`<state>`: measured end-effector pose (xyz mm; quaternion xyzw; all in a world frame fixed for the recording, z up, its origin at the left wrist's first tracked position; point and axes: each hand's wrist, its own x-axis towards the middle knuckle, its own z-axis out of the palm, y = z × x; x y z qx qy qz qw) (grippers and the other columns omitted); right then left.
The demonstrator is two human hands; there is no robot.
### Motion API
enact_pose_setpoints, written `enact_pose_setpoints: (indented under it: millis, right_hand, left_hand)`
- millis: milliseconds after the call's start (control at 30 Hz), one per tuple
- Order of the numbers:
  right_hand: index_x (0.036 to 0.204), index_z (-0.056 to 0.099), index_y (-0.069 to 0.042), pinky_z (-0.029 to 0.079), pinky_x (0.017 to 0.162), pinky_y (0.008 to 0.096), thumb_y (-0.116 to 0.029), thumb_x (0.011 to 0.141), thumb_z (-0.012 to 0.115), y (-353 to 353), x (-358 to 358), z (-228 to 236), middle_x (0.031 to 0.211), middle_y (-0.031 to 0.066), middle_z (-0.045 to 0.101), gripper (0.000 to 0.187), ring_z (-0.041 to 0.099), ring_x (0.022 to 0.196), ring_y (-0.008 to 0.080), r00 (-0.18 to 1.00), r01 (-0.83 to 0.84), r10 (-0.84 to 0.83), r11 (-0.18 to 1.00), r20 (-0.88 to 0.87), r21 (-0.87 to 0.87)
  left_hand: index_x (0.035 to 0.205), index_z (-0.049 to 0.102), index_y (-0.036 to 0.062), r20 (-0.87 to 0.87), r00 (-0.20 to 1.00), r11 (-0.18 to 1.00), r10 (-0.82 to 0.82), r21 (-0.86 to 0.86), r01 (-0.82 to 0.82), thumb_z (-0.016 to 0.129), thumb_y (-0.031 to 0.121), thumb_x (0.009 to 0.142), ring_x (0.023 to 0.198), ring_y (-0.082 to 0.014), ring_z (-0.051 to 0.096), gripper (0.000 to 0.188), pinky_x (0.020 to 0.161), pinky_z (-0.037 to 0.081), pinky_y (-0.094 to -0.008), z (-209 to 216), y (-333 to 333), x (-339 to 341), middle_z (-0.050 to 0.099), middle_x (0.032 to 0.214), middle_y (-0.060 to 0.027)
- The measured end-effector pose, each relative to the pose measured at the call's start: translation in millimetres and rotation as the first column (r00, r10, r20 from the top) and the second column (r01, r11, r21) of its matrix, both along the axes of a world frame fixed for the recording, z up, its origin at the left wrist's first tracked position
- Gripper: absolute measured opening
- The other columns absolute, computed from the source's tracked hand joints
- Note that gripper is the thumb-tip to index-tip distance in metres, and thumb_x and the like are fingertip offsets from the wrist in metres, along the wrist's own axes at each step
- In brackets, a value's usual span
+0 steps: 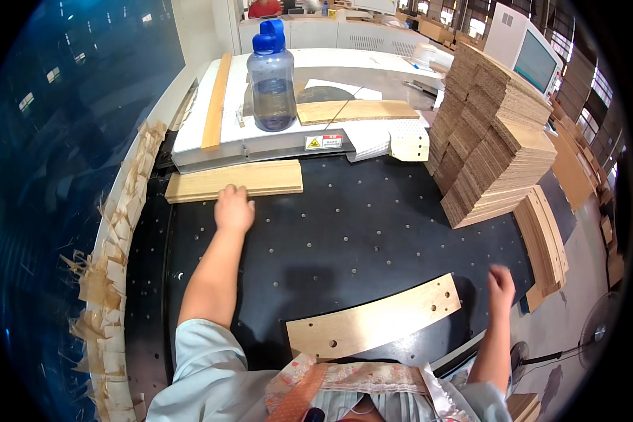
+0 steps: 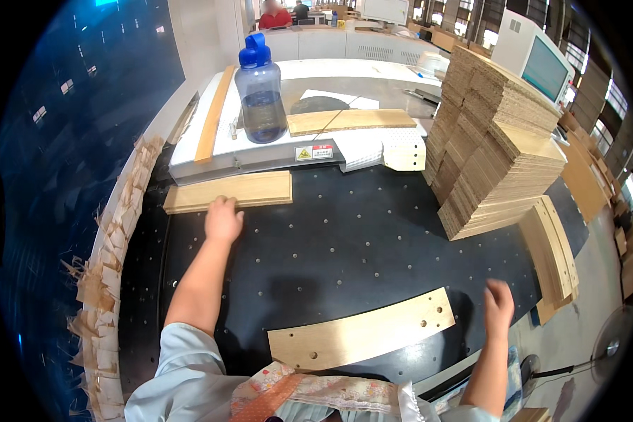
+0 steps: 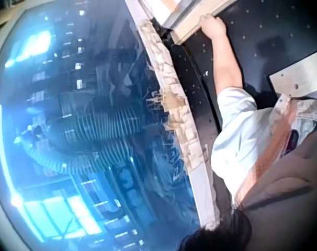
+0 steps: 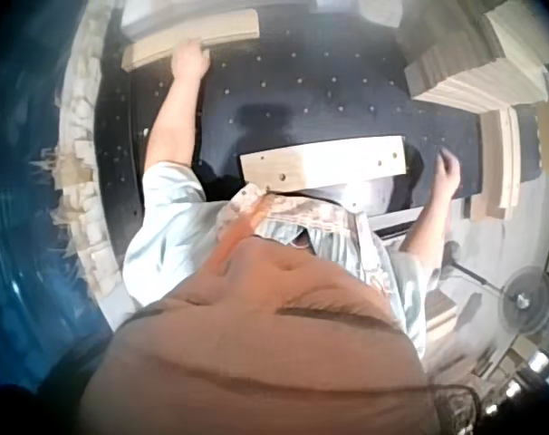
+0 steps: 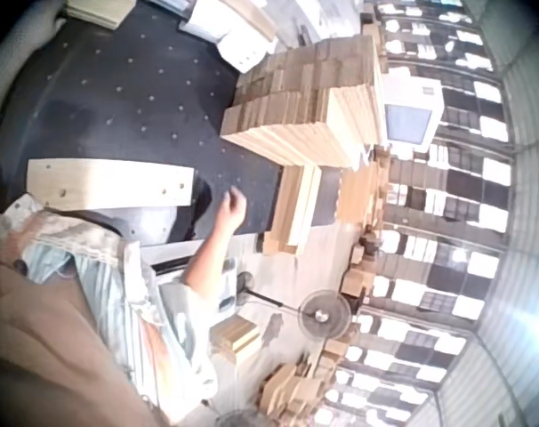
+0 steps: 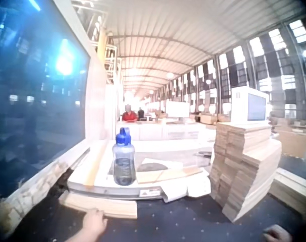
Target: The person handles wood boards by moving them between a workstation and a pallet, picking up a board, turning it over to check different sides, and placing it onto a stack.
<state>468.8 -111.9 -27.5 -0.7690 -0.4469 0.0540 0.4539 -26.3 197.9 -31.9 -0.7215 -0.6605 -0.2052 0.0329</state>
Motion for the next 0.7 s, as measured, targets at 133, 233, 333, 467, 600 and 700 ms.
enact_pose_setpoints:
  millis: [133, 233, 333, 467, 600, 700]
  right_hand:
    - [0.092, 0.054, 0.001, 0.041, 0.077, 0.0230, 0.004, 0.077, 0.051, -102, 17, -78, 0.088, 0.0064, 0.054, 0.016, 0.052, 0.083, 0.0135, 0.946, 0.296, -0.272, 0.946, -0.178, 0.130]
    - [0.093, 0.053, 0.001, 0.039, 0.083, 0.0266, 0.003, 0.079, 0.048, -109, -7, -93, 0.094, 0.0087, 0.052, 0.015, 0.050, 0.091, 0.0174, 0.950, 0.308, -0.299, 0.943, -0.087, 0.127]
    - [0.093, 0.053, 0.001, 0.035, 0.089, 0.0319, 0.001, 0.080, 0.046, -100, -27, -94, 0.100, 0.0112, 0.051, 0.015, 0.047, 0.099, 0.0227, 0.922, 0.323, -0.332, 0.943, 0.201, 0.074]
    - [0.095, 0.054, 0.001, 0.032, 0.093, 0.0363, -0.001, 0.080, 0.045, -97, -31, -95, 0.107, 0.0144, 0.047, 0.018, 0.044, 0.106, 0.0280, 0.892, 0.371, -0.371, 0.927, 0.259, 0.048]
    - [0.097, 0.053, 0.003, 0.032, 0.093, 0.0354, 0.000, 0.079, 0.044, -99, -24, -100, 0.106, 0.0149, 0.046, 0.021, 0.044, 0.104, 0.0273, 0.910, 0.337, -0.344, 0.939, 0.232, 0.068]
    - [0.098, 0.053, 0.003, 0.032, 0.093, 0.0345, 0.000, 0.078, 0.042, -100, -19, -104, 0.104, 0.0144, 0.046, 0.022, 0.045, 0.101, 0.0262, 0.914, 0.328, -0.344, 0.939, 0.216, 0.105]
  left_hand:
    - [0.122, 0.038, 0.0007, -0.024, 1.000, 1.000, -0.010, -0.006, 0.010, 0.058, 0.024, 0.078, 0.112, -0.0345, 0.038, 0.054, 0.093, 0.037, -0.0395, -31, 9, 24, 0.033, 0.130, -0.0177]
    - [0.122, 0.038, 0.0002, -0.058, 0.998, 0.999, -0.022, 0.025, 0.023, 0.057, 0.023, 0.079, 0.113, -0.0346, 0.038, 0.053, 0.093, 0.037, -0.0394, -36, 20, 23, 0.034, 0.129, -0.0177]
    - [0.122, 0.038, -0.0005, -0.019, 1.000, 1.000, -0.006, -0.001, 0.006, 0.055, 0.023, 0.080, 0.114, -0.0353, 0.036, 0.052, 0.094, 0.036, -0.0392, -32, 25, 18, 0.033, 0.129, -0.0180]
    - [0.125, 0.034, -0.0033, 0.251, 0.967, 0.996, 0.049, -0.088, -0.028, 0.060, 0.030, 0.077, 0.118, -0.0379, 0.033, 0.064, 0.097, 0.032, -0.0399, -23, 18, 21, 0.029, 0.131, -0.0239]
    - [0.129, 0.023, -0.0091, 0.923, 0.362, 0.971, 0.131, -0.193, 0.141, 0.061, 0.023, 0.074, 0.123, -0.0336, 0.030, 0.074, 0.099, 0.028, -0.0374, -20, 21, 25, 0.028, 0.131, -0.0277]
    - [0.133, 0.007, -0.0092, 0.940, -0.338, 0.998, 0.048, -0.032, 0.053, 0.055, 0.007, 0.074, 0.125, -0.0273, 0.025, 0.078, 0.102, 0.018, -0.0336, -20, 33, 36, 0.025, 0.133, -0.0243]
